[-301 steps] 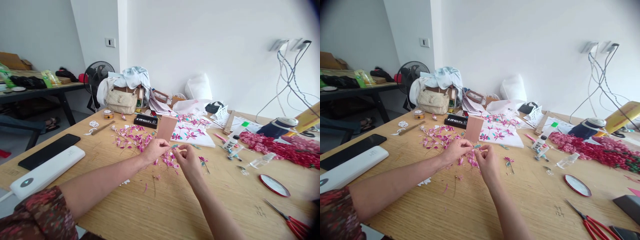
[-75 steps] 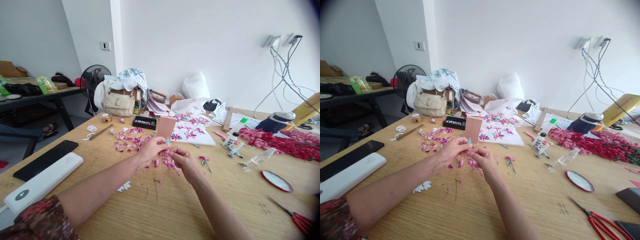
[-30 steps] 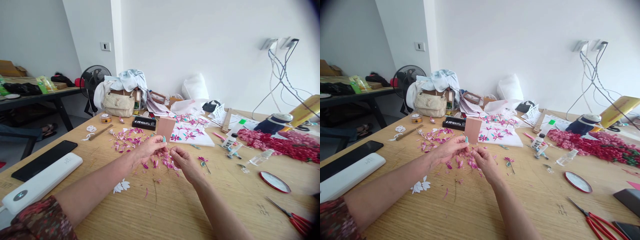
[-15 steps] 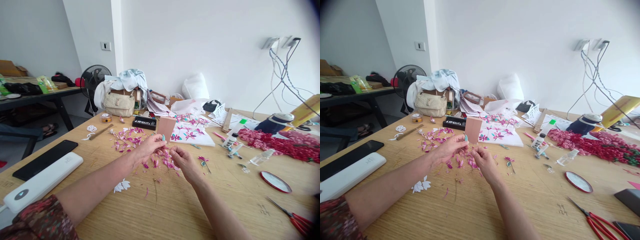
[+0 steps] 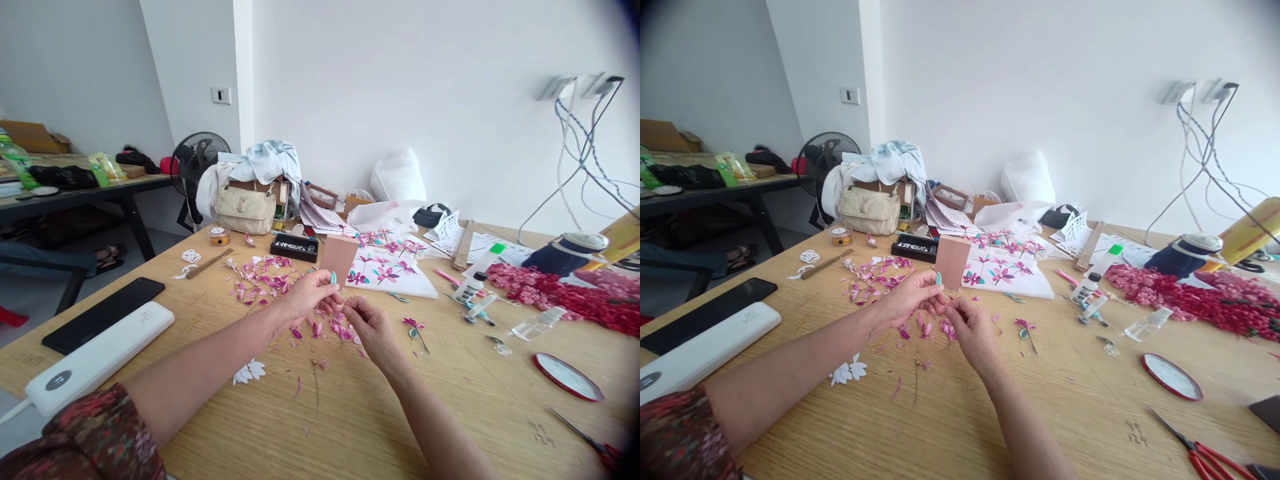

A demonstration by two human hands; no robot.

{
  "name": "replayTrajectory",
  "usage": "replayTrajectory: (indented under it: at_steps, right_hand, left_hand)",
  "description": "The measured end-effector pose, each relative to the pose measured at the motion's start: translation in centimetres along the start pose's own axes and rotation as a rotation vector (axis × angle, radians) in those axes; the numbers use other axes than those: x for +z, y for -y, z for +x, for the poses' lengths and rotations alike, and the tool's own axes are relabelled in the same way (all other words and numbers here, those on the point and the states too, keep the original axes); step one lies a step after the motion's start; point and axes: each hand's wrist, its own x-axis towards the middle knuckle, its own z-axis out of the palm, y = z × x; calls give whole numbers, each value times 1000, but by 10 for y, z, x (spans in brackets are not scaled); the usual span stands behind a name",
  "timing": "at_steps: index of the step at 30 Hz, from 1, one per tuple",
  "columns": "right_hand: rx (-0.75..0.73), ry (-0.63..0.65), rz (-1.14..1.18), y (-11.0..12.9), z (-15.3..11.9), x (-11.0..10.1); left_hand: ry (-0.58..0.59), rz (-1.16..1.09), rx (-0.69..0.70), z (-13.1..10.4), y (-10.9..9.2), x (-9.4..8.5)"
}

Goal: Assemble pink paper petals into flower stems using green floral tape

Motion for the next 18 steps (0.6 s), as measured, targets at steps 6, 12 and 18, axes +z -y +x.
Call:
replayTrajectory:
  at_steps: [6,12,18]
  right_hand:
    - [124,9,123,3,0,-1]
    - [219,33,291,3,-1,-3]
    - [233,61,370,-1,-1,-3]
  left_hand:
    - [-12,74,31,2,2,-3]
    - [9,99,48,2,4,-6]
    - [26,104,45,2,0,-8]
